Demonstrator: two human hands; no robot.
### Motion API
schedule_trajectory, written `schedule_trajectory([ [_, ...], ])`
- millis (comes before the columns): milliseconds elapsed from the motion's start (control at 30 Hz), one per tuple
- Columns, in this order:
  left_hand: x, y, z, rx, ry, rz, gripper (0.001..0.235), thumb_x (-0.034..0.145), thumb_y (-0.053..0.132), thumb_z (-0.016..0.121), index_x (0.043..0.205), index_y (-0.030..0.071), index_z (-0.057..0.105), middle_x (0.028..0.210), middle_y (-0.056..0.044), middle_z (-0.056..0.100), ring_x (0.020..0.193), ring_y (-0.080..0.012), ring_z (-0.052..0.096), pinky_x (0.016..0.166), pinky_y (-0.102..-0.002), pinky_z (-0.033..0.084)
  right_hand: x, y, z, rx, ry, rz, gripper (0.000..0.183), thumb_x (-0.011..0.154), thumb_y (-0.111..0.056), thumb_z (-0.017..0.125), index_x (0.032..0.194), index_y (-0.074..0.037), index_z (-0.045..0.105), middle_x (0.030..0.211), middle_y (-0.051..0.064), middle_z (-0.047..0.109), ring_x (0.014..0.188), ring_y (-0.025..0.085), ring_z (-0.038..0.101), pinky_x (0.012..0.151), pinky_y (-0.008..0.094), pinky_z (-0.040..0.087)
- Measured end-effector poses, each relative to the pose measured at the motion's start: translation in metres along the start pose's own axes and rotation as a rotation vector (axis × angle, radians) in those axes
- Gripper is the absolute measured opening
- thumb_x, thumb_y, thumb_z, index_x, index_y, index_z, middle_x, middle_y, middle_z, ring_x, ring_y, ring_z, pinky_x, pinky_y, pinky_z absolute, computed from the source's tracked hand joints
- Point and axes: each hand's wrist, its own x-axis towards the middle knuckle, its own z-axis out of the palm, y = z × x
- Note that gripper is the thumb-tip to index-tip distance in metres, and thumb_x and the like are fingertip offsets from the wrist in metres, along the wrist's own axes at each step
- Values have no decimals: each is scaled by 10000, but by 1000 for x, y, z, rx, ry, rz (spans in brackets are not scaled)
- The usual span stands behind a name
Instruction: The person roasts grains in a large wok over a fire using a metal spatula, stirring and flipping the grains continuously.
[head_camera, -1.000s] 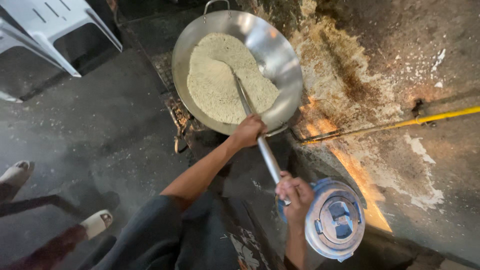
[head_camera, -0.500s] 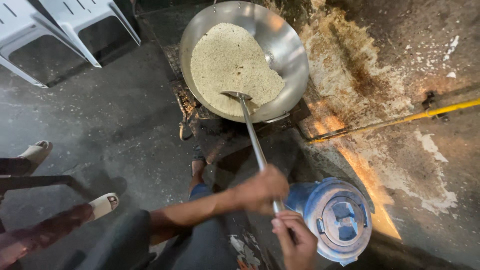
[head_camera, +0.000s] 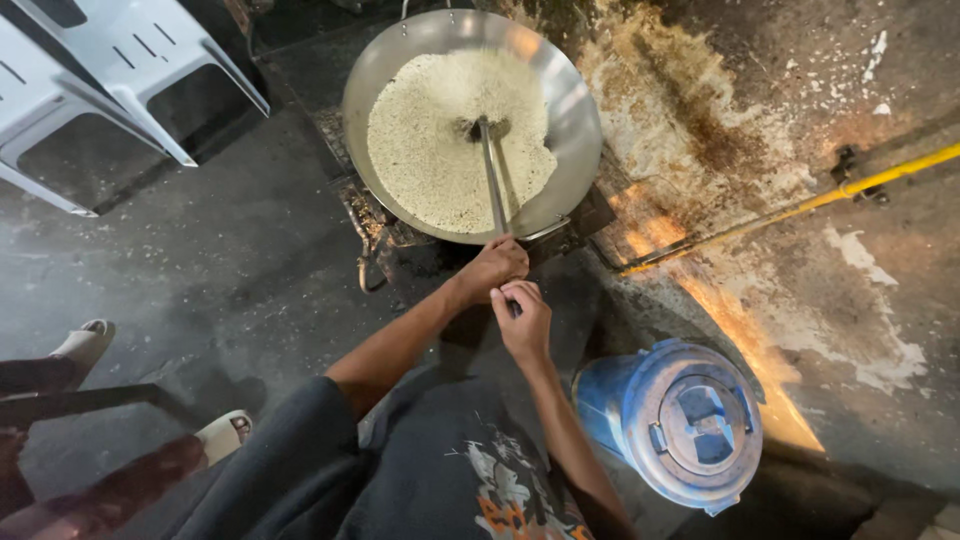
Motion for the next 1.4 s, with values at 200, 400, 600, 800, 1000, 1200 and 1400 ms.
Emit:
schedule_trajectory([
  [200, 9, 91, 4, -34, 41, -68, 168, 776, 281, 677, 739, 140, 595, 816, -18, 578, 995, -262, 577, 1023, -519, 346, -34, -62, -64, -65, -28, 218, 145, 886, -97, 753, 868, 14, 664, 806, 112, 669, 707, 207, 628, 681, 318, 522],
  [400, 6, 85, 29, -240, 163, 36, 146, 824, 254, 646, 833, 114, 606, 871, -58, 566, 976, -264, 556, 1020, -507, 351, -25, -73, -63, -207, -48, 85, 283, 891, -107, 761, 736, 3, 552, 743, 132, 591, 689, 284, 577, 748, 360, 525],
  [600, 16, -32, 39, 90, 100, 6, 153, 934, 214, 586, 797, 150, 606, 844, -2, 591, 927, -174, 578, 1060, -483, 428, 31, -11, 0, -205, -97, -64, 315, 916, -105, 740, 717, 11, 525, 737, 159, 553, 719, 363, 555, 691, 420, 464],
  [800, 2, 9, 16, 171, -33, -107, 164, 848, 243, 644, 720, 141, 636, 775, -26, 615, 882, -224, 596, 970, -461, 438, 2, -42, -10, -35, -76, 79, 273, 923, -91, 736, 763, 19, 544, 726, 145, 535, 656, 286, 520, 632, 352, 471],
  [1000, -29, 15, 0, 532, -373, -26, 123, 792, 244, 658, 691, 191, 702, 727, 12, 661, 858, -219, 642, 987, -522, 435, -13, -46, 7, 111, -92, 51, 231, 915, -72, 713, 767, 15, 557, 753, 110, 577, 675, 196, 571, 638, 320, 487],
  [1200, -18, -37, -11, 461, -338, -75, 97, 715, 230, 685, 684, 162, 748, 830, -13, 720, 923, -210, 684, 994, -466, 464, 10, -19, 52, 119, -88, -108, 267, 958, -58, 705, 773, 6, 523, 739, 101, 537, 712, 200, 507, 677, 329, 464],
  [1400, -10, 80, -43, 600, -368, -64, 99, 717, 255, 712, 710, 163, 747, 782, -31, 732, 923, -261, 669, 835, -421, 464, -24, -82, -36, 235, -259, 293, 259, 959, -82, 675, 743, -5, 556, 704, 44, 517, 664, 138, 483, 612, 294, 413],
])
